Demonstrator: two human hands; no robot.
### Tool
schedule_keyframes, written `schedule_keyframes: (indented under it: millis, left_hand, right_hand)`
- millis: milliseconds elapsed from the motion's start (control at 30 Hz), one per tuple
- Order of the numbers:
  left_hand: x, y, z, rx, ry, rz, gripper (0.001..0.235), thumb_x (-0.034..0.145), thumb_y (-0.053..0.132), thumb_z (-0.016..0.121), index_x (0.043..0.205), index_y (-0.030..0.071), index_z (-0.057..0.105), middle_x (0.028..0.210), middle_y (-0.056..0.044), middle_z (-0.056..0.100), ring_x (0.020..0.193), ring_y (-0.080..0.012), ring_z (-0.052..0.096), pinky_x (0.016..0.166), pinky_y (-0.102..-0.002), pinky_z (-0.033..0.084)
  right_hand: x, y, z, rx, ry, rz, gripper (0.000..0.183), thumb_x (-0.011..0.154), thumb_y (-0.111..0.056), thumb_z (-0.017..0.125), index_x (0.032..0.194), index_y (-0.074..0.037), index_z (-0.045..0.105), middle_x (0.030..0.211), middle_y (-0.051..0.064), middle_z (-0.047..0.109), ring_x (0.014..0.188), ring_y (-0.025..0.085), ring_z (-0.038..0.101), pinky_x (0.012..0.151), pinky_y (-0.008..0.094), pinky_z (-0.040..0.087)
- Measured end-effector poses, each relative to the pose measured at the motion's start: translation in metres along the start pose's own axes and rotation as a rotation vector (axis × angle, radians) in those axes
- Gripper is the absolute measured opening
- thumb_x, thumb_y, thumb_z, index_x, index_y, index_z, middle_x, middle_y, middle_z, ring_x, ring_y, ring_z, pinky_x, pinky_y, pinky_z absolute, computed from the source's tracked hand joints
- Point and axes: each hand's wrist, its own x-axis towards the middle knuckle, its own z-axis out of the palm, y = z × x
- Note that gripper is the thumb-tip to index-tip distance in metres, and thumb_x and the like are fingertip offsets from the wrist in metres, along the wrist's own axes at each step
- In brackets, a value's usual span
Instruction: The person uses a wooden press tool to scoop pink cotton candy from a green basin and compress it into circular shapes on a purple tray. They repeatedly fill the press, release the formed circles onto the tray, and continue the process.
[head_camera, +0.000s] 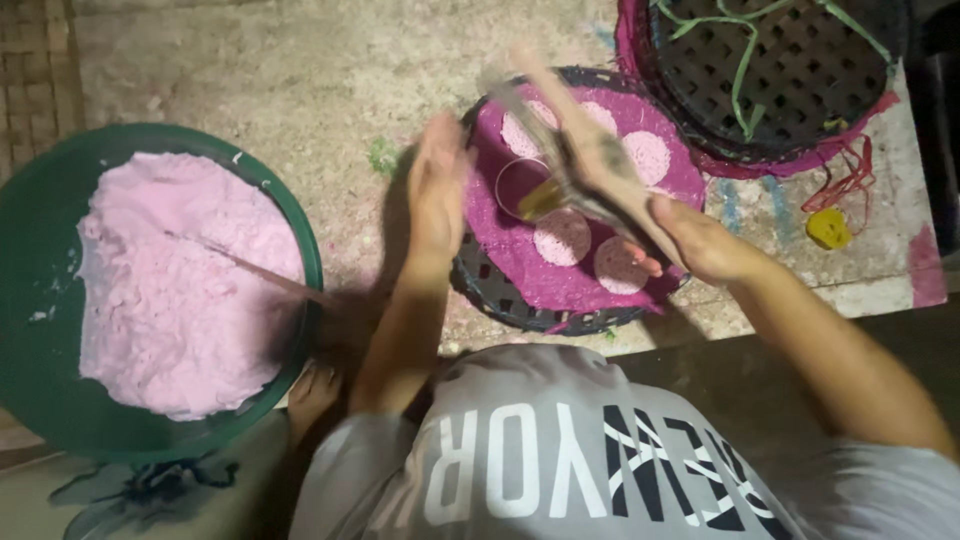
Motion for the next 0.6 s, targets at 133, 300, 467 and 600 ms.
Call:
schedule_keyframes:
  millis: [133,300,467,600]
  left_hand:
    - [0.034,0.004,0.045,-0.813,-0.226,-0.241,0.085,0.094,0.078,0.042,0.13,0.001,0.054,0.115,-0.011,0.059,0.111,-0.0262,0.057,0.111,-0.046,0.042]
    - [0.055,-0.018,0.058,-0.86,-0.029,-0.194,0.066,0.097,0.077,0.04,0.092,0.012,0.051,0.08,-0.002,0.049,0.079,-0.0175,0.05,0.089,-0.037,0.044]
    - [0.065,-0.034,0.026,-0.84,-0.01,-0.086,0.061,0.096,0.074,0.04,0.083,0.016,0.049,0.073,0.002,0.047,0.07,-0.0145,0.047,0.081,-0.037,0.043]
    - [0.067,-0.033,0.003,-0.804,0.025,-0.065,0.06,0.097,0.074,0.041,0.081,0.016,0.047,0.07,0.003,0.044,0.064,-0.0125,0.044,0.076,-0.032,0.04]
  right_hand:
    - [0.018,-0.035,0.006,-0.163,-0.224,0.231,0.066,0.105,-0.055,0.029,0.1,0.001,0.064,0.076,0.006,0.065,0.063,0.015,0.062,0.058,0.029,0.052]
    - [0.037,-0.066,0.002,-0.371,0.046,0.435,0.069,0.105,-0.057,0.025,0.093,-0.001,0.063,0.069,0.009,0.061,0.06,0.02,0.059,0.058,0.037,0.053]
    - [0.056,-0.069,0.023,-0.774,0.18,0.325,0.075,0.104,-0.06,0.025,0.088,0.0,0.068,0.064,0.014,0.064,0.063,0.027,0.066,0.065,0.043,0.053]
    - [0.068,-0.065,0.04,-0.83,0.18,0.064,0.069,0.103,-0.056,0.028,0.098,-0.001,0.069,0.065,0.014,0.066,0.066,0.03,0.067,0.07,0.047,0.051]
